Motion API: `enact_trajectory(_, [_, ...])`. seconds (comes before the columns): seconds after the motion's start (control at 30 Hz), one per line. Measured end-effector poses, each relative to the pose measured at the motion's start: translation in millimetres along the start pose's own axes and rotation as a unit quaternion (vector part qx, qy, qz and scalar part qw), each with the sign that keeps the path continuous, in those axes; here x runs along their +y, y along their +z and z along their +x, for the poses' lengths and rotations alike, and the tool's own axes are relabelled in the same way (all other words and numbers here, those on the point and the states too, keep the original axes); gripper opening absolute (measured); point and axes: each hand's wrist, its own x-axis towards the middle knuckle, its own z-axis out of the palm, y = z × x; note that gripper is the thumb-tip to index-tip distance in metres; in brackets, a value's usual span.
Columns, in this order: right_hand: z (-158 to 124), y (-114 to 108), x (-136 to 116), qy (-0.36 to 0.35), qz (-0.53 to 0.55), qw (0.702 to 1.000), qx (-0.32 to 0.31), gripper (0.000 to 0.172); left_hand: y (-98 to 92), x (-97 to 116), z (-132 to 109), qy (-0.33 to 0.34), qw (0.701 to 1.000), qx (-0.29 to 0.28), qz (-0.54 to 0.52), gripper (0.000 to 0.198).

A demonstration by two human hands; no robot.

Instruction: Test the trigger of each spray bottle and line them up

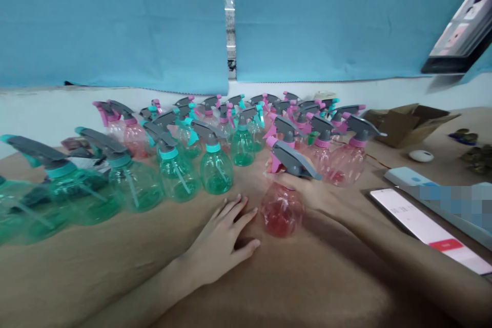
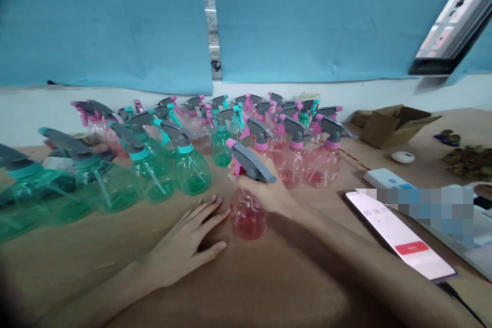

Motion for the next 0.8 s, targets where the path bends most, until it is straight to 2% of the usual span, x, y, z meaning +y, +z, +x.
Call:
enact_trajectory(0.2, [2.5, 2.6, 10.6, 0.013, 0.036, 0.999, -0.02, 0.011, 0.4, -0.9, 0.1, 0.0, 1.0, 0.009, 0.0, 0.051])
enact_trajectory(0.33, [6.4, 9.2, 19.3, -0.014, 0.071, 0.996, -0.051, 0.019, 0.8, -0.9, 0.4, -0.004, 1.0, 0.019, -0.002, 0.048])
enact_trajectory(0.53, [5.0, 13.7, 19.6, 0.003, 0.065, 0.997, -0.029, 0.028, 0.2, 0.5, 0.6, -0.009, 1.0, 0.009, 0.005, 0.045])
enact_trajectory(0.8, [6.7, 13.1, 15.9, -0.045, 0.011, 0.998, -0.051, 0.014, 3.1, -2.3, 0.5, -0.008, 1.0, 0.0, 0.013, 0.046])
